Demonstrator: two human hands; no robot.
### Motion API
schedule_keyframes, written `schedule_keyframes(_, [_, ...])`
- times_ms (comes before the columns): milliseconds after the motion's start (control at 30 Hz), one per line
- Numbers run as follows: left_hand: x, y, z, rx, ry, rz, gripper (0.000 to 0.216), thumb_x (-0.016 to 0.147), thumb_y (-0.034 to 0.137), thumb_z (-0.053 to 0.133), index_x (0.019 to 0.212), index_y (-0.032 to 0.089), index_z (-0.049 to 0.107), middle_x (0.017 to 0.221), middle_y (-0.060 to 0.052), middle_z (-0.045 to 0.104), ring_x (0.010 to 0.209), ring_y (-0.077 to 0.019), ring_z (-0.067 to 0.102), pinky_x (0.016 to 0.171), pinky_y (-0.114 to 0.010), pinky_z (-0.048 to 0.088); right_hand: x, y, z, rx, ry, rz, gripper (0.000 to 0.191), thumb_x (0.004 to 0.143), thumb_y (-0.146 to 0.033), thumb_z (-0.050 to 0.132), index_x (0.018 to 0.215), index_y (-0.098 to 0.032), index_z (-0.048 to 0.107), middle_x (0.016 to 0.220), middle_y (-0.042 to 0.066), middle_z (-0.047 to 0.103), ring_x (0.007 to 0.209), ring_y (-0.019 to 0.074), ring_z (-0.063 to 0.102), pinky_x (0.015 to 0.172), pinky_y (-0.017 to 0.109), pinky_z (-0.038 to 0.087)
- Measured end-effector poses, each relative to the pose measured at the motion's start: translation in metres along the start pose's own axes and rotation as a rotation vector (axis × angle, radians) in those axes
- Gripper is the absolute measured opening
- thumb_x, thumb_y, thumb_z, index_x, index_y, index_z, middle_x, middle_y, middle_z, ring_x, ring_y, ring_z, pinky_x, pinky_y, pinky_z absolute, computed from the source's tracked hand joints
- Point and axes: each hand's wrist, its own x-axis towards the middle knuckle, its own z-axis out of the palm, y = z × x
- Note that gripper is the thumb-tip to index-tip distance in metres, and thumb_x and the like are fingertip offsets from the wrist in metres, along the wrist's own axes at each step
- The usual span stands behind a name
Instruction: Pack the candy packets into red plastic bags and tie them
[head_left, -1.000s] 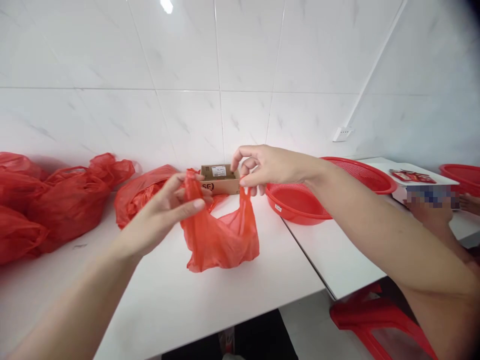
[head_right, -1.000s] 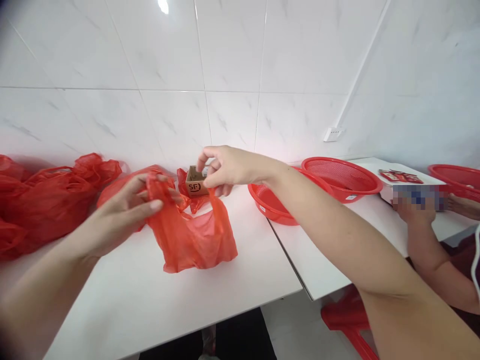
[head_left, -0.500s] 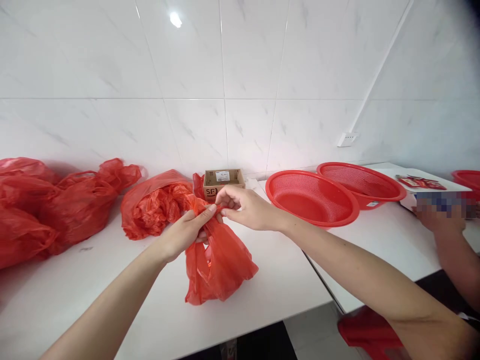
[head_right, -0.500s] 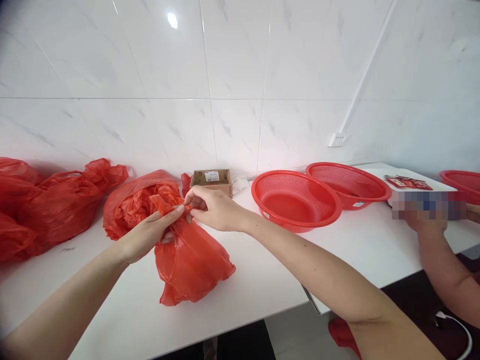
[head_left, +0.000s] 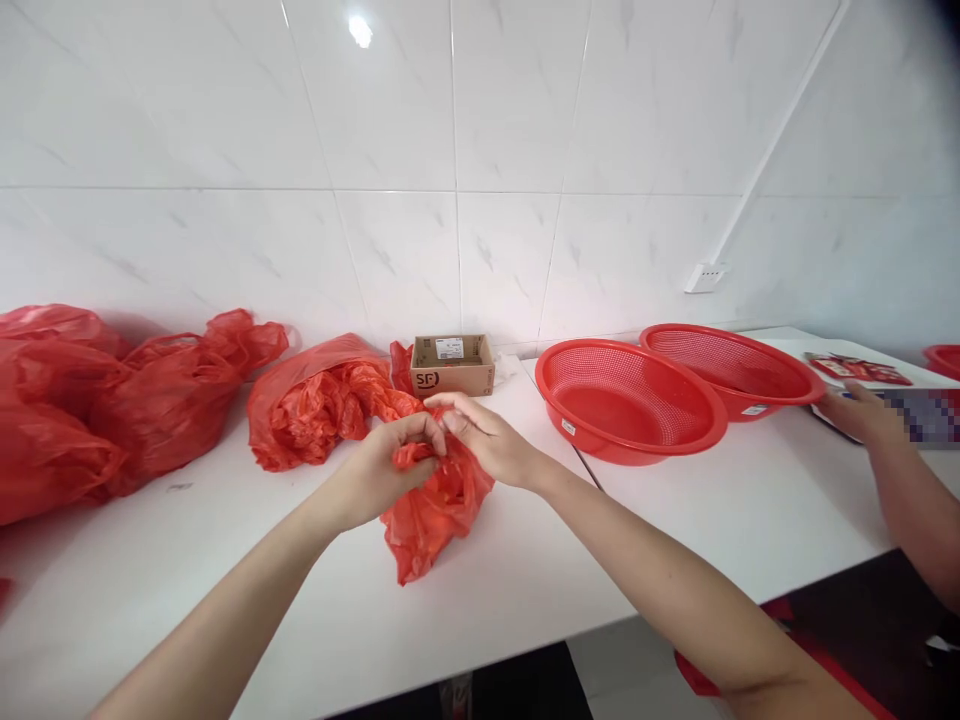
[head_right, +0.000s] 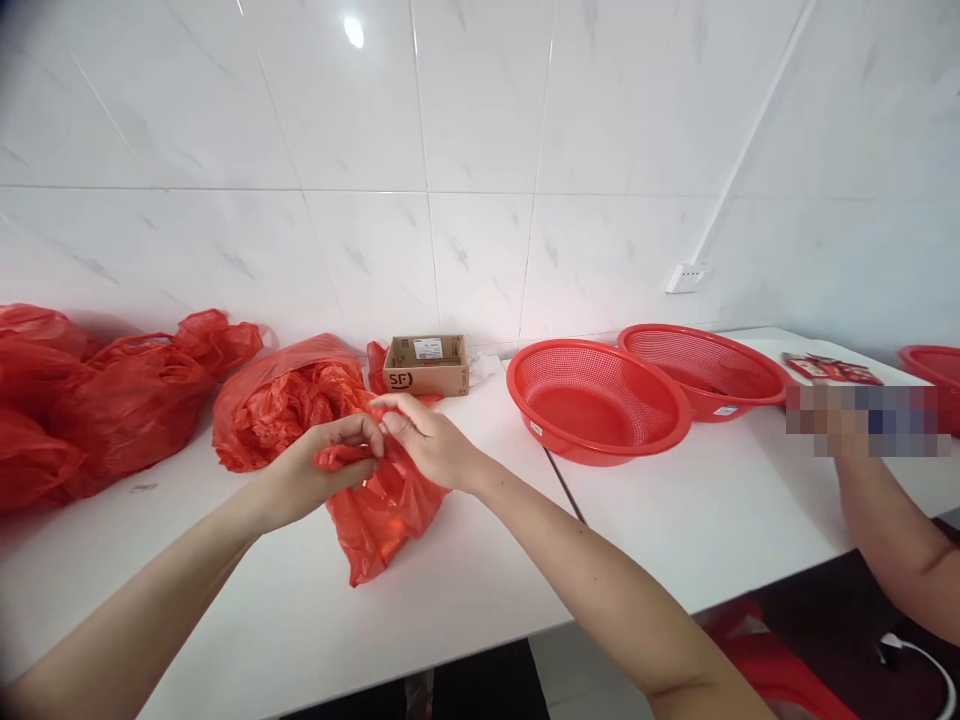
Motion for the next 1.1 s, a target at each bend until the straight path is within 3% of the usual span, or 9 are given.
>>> schedule_keyframes(100, [0.001,-0.009,0.010,0.277,0.170,0.007,0.020,0.069,0.008,0.043,0.079,0.024,0.050,0.068,0.004,0.057,0.059,-0.0140,0.052,0.055,-0.026,0.039,0.003,0.021,0.009,0.062,-0.006,0.037,0.036,0.098,-0.046,0.039,0.122,-0.025,0.056,0.122,0.004,0.060,0.114,0.0177,0.054,0.102,0.037,0.039])
schedule_keyframes(233, [-0.001,-0.017,0.019,0.451,0.350,0.157,0.030,0.071,0.004,0.040,0.090,0.024,0.051,0.096,-0.002,0.062,0.072,-0.0154,0.058,0.055,-0.025,0.039,-0.002,0.030,0.011,0.240,-0.134,0.125,0.037,0.094,-0.045,0.049,0.126,-0.028,0.053,0.106,0.003,0.063,0.094,0.0165,0.060,0.086,0.034,0.049])
schedule_keyframes(400, [-0.010,-0.019,0.017,0.394,0.306,0.220,0.033,0.084,0.014,0.041,0.110,0.024,0.058,0.114,-0.006,0.061,0.093,-0.0195,0.062,0.067,-0.028,0.048,-0.008,0.031,0.003,0.239,-0.194,0.170,0.021,0.090,-0.040,0.055,0.095,-0.020,0.058,0.084,0.000,0.059,0.071,0.0110,0.054,0.067,0.026,0.045])
schedule_keyframes(500, [-0.016,-0.019,0.017,0.350,0.248,0.213,0.032,0.089,0.023,0.042,0.114,0.025,0.063,0.110,-0.006,0.066,0.094,-0.0202,0.063,0.077,-0.031,0.049,-0.012,0.027,-0.001,0.116,-0.094,0.103,0.019,0.091,-0.037,0.055,0.085,-0.019,0.054,0.081,-0.002,0.056,0.072,0.0102,0.051,0.066,0.024,0.041])
schedule_keyframes(700, [-0.024,-0.029,0.020,0.263,0.147,-0.028,0.042,0.094,0.040,0.038,0.128,0.029,0.060,0.110,-0.007,0.070,0.094,-0.0232,0.065,0.079,-0.035,0.051,-0.017,0.024,-0.018,0.066,0.166,0.056,0.018,0.089,-0.037,0.054,0.087,-0.022,0.043,0.070,-0.006,0.052,0.063,0.0102,0.050,0.064,0.025,0.039])
schedule_keyframes(800, [-0.027,-0.042,0.019,0.182,0.176,-0.104,0.043,0.094,0.047,0.037,0.118,0.027,0.066,0.103,-0.007,0.071,0.095,-0.0259,0.065,0.084,-0.040,0.050,-0.021,0.047,-0.039,-0.020,0.243,0.099,0.019,0.088,-0.039,0.053,0.093,-0.023,0.043,0.068,-0.005,0.057,0.066,0.0135,0.057,0.066,0.028,0.040])
schedule_keyframes(933, [-0.028,-0.067,0.026,-0.066,0.183,-0.197,0.046,0.093,0.052,0.038,0.106,0.022,0.070,0.109,-0.009,0.071,0.110,-0.0266,0.061,0.102,-0.042,0.040,-0.030,0.093,-0.062,-0.177,0.367,0.237,0.022,0.085,-0.041,0.052,0.094,-0.023,0.043,0.063,-0.005,0.057,0.065,0.0160,0.059,0.067,0.030,0.041])
schedule_keyframes(1000, [-0.026,-0.078,0.035,-0.146,0.237,-0.238,0.048,0.092,0.054,0.038,0.106,0.021,0.069,0.112,-0.010,0.070,0.112,-0.0263,0.059,0.104,-0.043,0.038,-0.032,0.109,-0.063,-0.190,0.388,0.287,0.021,0.087,-0.042,0.049,0.094,-0.023,0.044,0.064,-0.004,0.057,0.065,0.0164,0.060,0.068,0.031,0.043])
schedule_keyframes(1100, [-0.016,-0.085,0.055,-0.190,0.441,-0.230,0.049,0.093,0.055,0.036,0.109,0.018,0.064,0.115,-0.010,0.067,0.112,-0.0247,0.058,0.101,-0.041,0.040,-0.032,0.117,-0.048,-0.197,0.426,0.312,0.025,0.090,-0.044,0.043,0.101,-0.022,0.048,0.078,0.000,0.060,0.075,0.0175,0.062,0.075,0.034,0.045])
